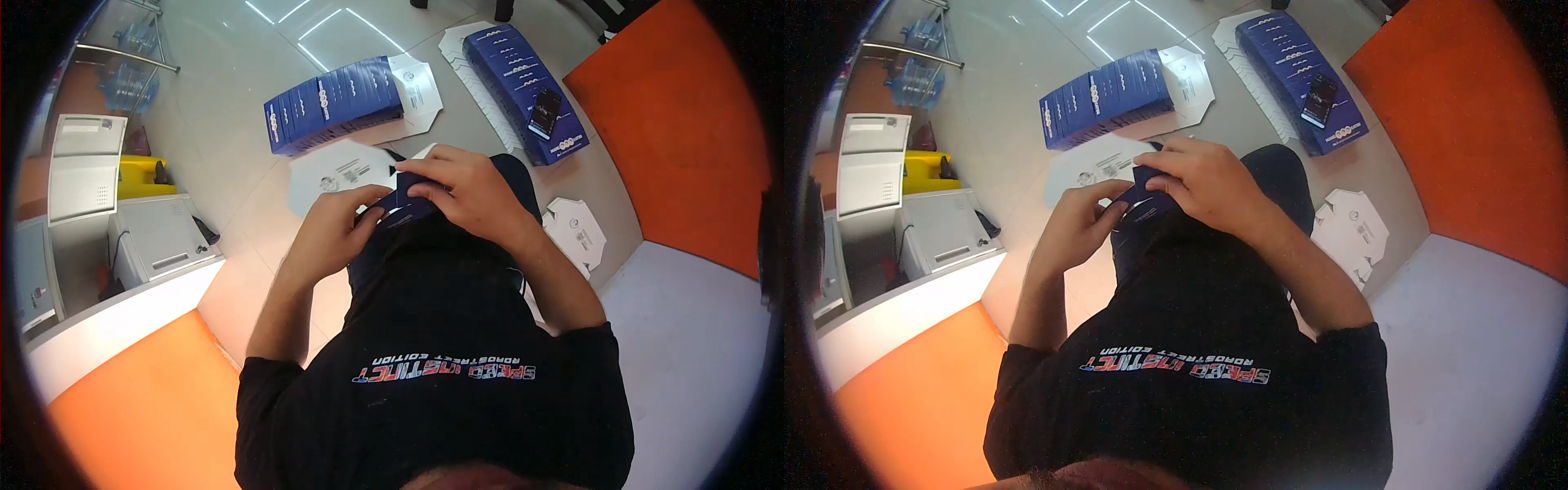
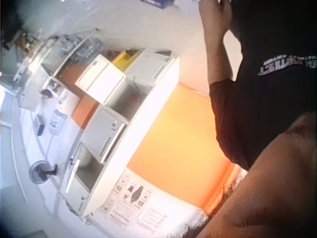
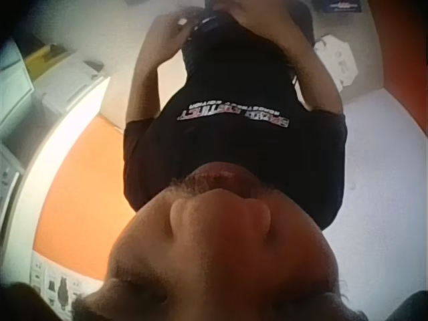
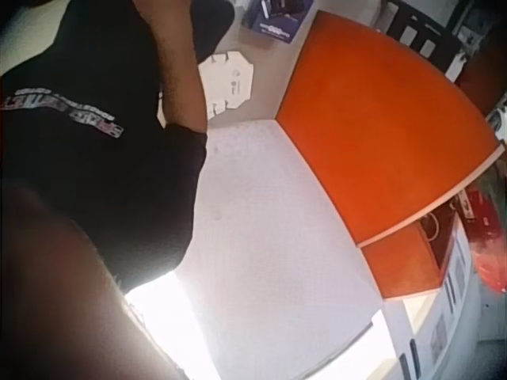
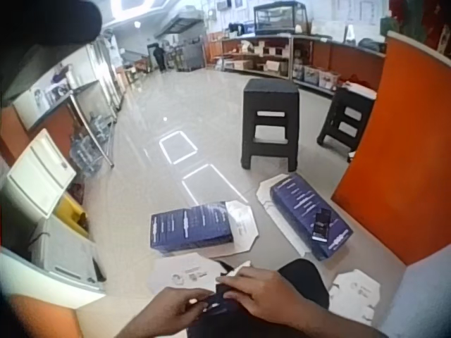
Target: The person folds flat cardboard food boxes into shape by hand and stacks the folded boxes into piles on the floor.
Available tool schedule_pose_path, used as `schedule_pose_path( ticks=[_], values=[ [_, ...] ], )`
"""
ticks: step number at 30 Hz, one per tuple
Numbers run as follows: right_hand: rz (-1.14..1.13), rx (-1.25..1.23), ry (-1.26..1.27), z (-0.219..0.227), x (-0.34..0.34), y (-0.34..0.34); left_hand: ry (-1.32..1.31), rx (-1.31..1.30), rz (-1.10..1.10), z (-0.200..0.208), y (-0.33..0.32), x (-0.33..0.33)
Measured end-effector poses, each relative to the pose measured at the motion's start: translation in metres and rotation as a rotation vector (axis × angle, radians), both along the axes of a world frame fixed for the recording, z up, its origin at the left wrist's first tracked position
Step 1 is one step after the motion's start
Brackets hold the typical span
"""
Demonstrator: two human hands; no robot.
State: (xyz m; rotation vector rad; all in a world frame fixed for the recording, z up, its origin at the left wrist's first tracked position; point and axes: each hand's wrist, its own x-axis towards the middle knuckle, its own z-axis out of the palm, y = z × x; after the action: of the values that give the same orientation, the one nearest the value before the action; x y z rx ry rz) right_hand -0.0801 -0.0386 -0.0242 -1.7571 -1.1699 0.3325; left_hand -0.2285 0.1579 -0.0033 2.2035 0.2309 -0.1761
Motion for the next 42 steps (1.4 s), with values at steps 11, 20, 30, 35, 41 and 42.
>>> schedule_pose_path(
  ticks=[11,20,30,35,41,42],
  values=[
    [-0.127,-0.008,-0.248,-0.01,-0.011,0.014,0.079,-0.085,0.084,0.01,0.005,0.001],
    [0.192,-0.051,-0.324,-0.016,0.002,0.02,0.063,-0.152,0.042,0.007,0.001,-0.001],
    [0.235,-0.07,-0.405,-0.012,-0.013,0.02,0.157,-0.386,0.227,-0.007,0.009,-0.008],
    [0.026,0.21,-0.524,-0.008,-0.017,0.018,-0.055,-0.643,0.379,-0.003,0.02,0.001],
    [0.049,0.225,-0.601,-0.014,-0.022,0.019,-0.242,-1.081,0.593,-0.009,0.009,0.018],
    [0.036,0.205,-0.588,-0.014,-0.022,0.019,-0.242,-1.079,0.593,-0.009,0.01,0.019]
  ],
)
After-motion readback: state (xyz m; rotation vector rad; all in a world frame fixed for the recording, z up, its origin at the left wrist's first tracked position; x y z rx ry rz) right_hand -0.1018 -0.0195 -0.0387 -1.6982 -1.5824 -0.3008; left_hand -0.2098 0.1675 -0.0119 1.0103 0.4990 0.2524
